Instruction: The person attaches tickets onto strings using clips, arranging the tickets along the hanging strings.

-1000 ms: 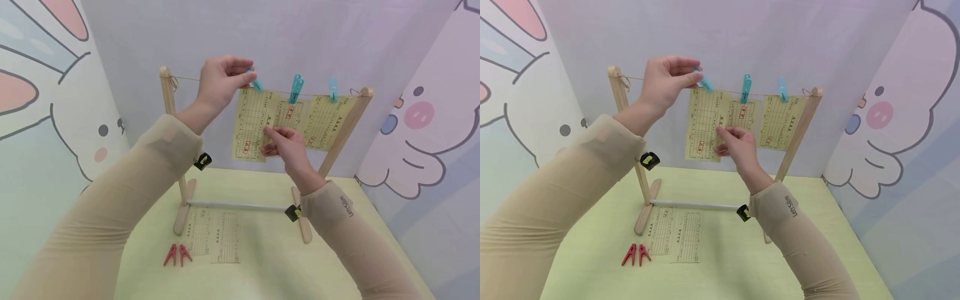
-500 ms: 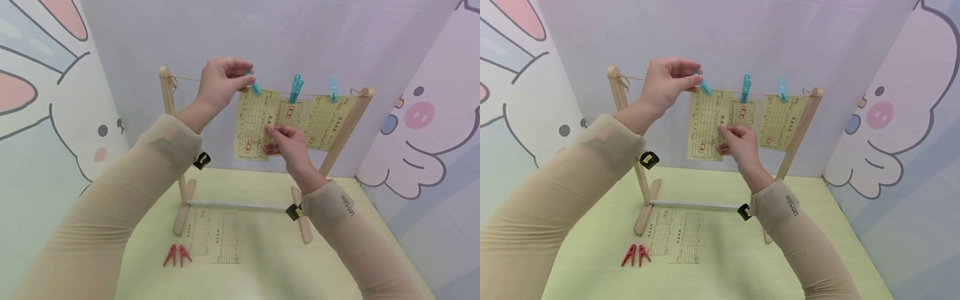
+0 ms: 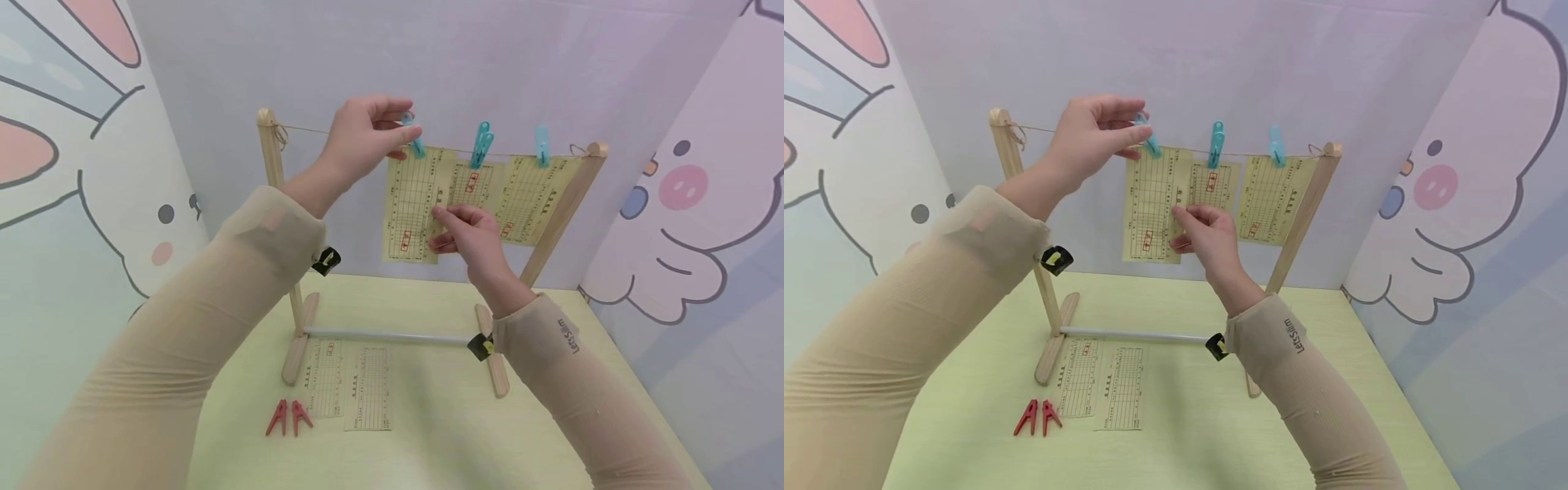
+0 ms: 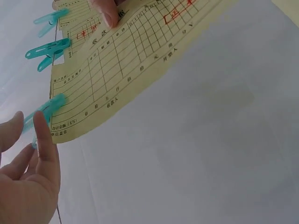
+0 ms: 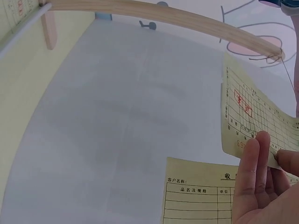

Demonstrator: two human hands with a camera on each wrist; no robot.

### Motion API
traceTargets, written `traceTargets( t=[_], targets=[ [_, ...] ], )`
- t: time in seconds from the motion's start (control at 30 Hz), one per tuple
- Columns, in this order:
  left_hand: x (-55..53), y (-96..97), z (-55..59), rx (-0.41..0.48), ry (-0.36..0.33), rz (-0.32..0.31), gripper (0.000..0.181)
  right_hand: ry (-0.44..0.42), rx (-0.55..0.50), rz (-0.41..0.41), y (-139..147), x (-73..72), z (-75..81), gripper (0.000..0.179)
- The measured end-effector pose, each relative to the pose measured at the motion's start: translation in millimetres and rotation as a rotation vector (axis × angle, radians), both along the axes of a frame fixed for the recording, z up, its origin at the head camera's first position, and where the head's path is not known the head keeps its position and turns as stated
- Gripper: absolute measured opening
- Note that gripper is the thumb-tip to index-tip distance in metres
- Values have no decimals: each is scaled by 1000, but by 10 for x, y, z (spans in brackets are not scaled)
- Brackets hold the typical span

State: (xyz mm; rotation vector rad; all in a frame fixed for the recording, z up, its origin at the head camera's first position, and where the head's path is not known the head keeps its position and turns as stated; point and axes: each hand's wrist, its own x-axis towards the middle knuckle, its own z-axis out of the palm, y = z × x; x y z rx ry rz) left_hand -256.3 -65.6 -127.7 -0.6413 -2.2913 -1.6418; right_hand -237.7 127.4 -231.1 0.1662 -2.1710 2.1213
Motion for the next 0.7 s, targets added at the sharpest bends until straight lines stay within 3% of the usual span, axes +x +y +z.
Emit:
traceTargets(
  t=[0.2,0.37,0.7],
  targets=[
    [-5,-11,-1,52,-26,-34,46,-6,8,7,23,-6,-22,14],
    [2,-35,-16,52,-38,-51,47,2,68,34,85,13,-33,25],
    [30,-87,-34,69,-54,-45,47,22,117,61,183,89,-51,38]
  ],
)
